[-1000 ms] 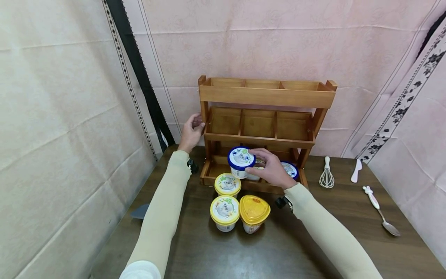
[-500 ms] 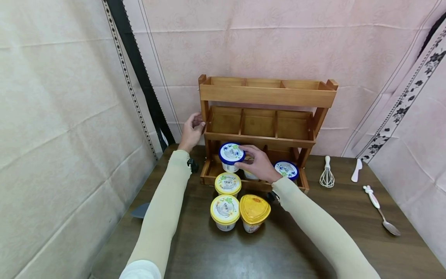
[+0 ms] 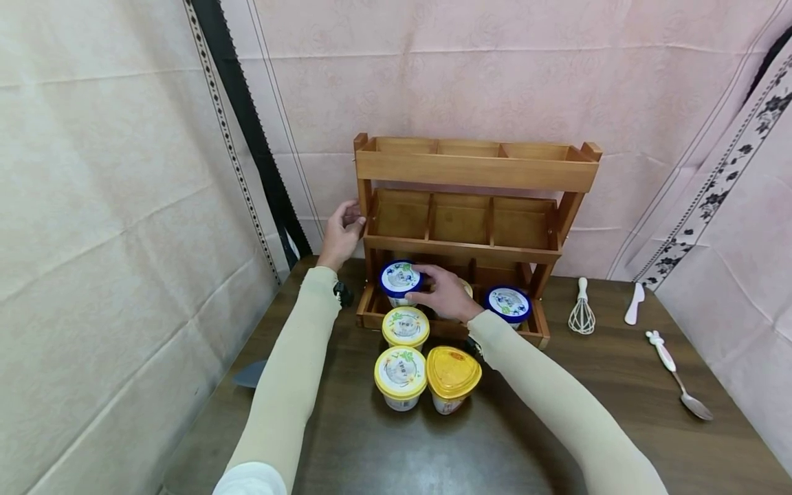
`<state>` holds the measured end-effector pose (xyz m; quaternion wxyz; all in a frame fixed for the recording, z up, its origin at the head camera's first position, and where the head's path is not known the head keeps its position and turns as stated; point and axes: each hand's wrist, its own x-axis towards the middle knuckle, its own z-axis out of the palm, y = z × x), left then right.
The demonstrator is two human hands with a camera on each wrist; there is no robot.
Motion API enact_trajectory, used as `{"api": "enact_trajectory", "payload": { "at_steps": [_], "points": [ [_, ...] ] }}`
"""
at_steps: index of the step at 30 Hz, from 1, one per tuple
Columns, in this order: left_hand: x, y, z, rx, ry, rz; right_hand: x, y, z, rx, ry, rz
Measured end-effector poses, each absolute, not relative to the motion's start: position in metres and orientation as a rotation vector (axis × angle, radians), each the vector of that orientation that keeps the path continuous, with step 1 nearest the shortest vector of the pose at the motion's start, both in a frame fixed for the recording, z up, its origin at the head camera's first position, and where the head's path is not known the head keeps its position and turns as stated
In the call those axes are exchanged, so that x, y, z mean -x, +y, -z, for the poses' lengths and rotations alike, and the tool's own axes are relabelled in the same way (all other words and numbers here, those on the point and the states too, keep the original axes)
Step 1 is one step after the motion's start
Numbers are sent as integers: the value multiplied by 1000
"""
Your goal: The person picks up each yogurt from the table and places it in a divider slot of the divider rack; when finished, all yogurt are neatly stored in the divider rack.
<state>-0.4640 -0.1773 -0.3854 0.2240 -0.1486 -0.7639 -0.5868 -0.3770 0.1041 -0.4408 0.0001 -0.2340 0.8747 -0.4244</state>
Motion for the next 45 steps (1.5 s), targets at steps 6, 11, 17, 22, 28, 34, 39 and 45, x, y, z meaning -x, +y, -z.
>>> {"api": "enact_trajectory", "payload": {
  "at_steps": [6, 11, 17, 22, 28, 34, 39, 45],
  "points": [
    [463, -177, 385, 407, -2122, 1613, 381, 98, 444, 711, 2758, 1285],
    [462, -177, 385, 397, -2115, 1614, 385, 91, 446, 741, 2787, 1183],
    [462, -177, 386, 405, -2102, 1618, 388, 87, 448, 751, 2808, 1112],
    [464, -176, 387, 409, -2096, 1619, 390, 84, 449, 757, 2799, 1070],
    [466, -177, 388, 409, -2096, 1624, 390, 82, 446, 746, 2798, 1046],
    [467, -177, 388, 412, -2093, 1630, 389, 82, 442, 770, 2800, 1032],
    [467, -177, 387, 399, -2100, 1627, 387, 84, 438, 784, 2803, 1057],
    [467, -177, 387, 409, -2093, 1631, 380, 89, 431, 763, 2767, 1139]
  ]
}}
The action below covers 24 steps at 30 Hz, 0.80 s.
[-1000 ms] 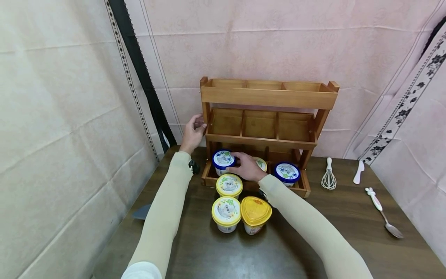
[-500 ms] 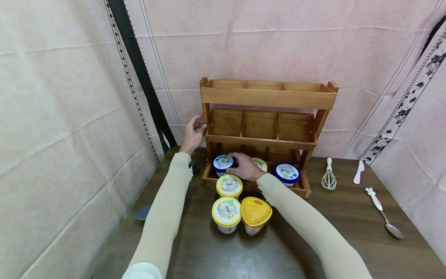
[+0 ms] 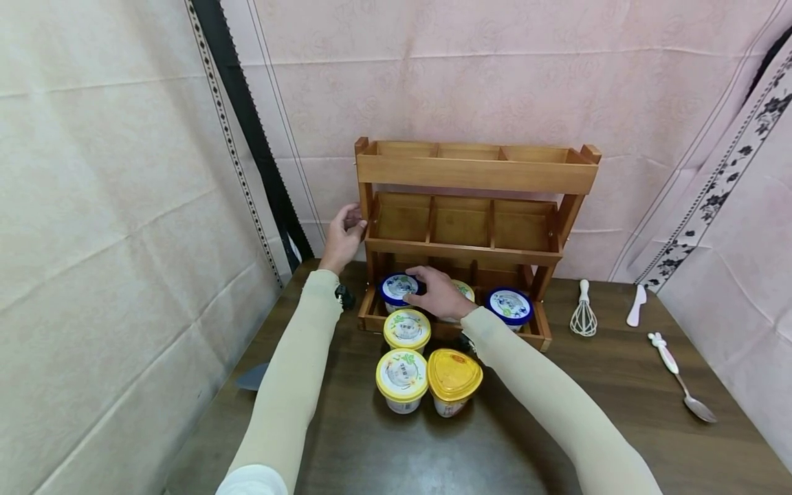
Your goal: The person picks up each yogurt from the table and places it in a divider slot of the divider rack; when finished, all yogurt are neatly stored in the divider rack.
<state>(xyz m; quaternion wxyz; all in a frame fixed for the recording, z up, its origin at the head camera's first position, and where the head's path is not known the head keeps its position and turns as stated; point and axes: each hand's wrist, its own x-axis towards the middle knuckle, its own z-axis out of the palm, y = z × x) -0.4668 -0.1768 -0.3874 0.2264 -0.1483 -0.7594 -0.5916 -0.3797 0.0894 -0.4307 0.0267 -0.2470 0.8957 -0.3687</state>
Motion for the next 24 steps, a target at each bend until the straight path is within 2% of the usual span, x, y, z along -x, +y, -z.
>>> {"api": "enact_trajectory", "payload": {
  "at_steps": [24],
  "points": [
    [465, -177, 386, 411, -2110, 1616, 342, 137, 438, 783, 2667, 1364]
  ]
}}
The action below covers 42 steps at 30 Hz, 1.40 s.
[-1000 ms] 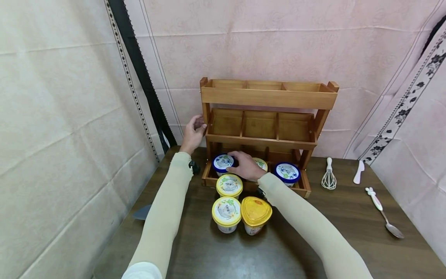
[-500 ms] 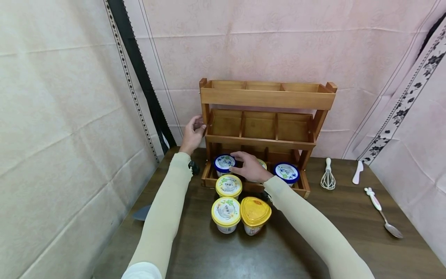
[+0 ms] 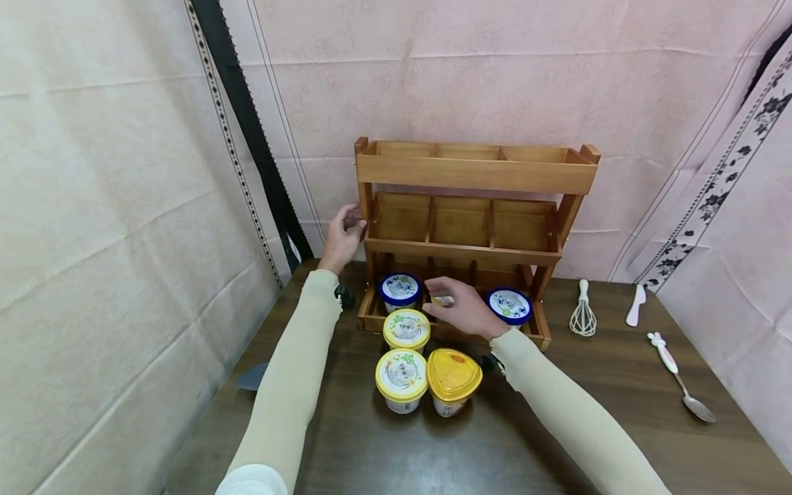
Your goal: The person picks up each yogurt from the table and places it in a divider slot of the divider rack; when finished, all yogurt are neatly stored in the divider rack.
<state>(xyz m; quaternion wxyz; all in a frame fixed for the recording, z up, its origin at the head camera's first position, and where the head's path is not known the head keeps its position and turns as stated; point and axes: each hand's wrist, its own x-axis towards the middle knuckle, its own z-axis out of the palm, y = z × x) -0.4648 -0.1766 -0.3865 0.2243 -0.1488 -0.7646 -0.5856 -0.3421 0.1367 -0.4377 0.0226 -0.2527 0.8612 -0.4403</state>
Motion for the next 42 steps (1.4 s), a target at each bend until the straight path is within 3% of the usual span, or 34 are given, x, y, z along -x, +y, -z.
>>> {"api": "enact_trajectory", "payload": {
  "at_steps": [18, 42],
  "points": [
    [466, -176, 386, 399, -2114, 1608, 293, 182, 456, 830, 2600, 1358],
    [466, -176, 387, 411, -2120, 1569, 246, 205, 478, 1068, 2351, 1375]
  ]
}}
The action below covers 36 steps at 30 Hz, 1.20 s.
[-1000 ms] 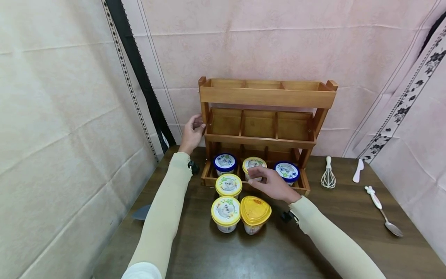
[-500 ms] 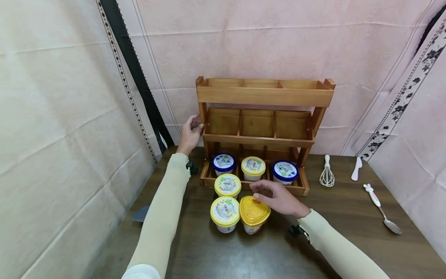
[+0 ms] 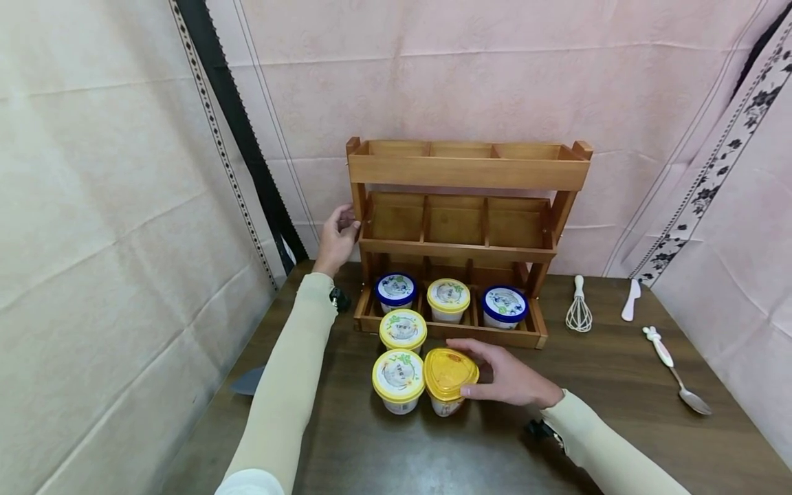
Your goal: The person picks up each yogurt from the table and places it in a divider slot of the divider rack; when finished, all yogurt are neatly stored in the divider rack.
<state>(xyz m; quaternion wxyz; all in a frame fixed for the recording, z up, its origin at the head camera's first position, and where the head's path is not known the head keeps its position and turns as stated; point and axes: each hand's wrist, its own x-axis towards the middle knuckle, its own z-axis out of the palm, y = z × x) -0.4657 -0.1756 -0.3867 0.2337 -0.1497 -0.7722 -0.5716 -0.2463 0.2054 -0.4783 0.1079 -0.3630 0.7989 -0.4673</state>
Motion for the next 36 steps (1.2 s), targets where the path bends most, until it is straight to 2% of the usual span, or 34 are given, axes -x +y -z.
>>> {"api": "enact_trajectory", "payload": {
  "at_steps": [19, 36],
  "points": [
    [465, -176, 387, 384, -2126, 1584, 243, 207, 472, 1082, 2428, 1357],
    [470, -176, 390, 424, -2075, 1611, 263, 229, 430, 1006, 2560, 1412]
  ]
}}
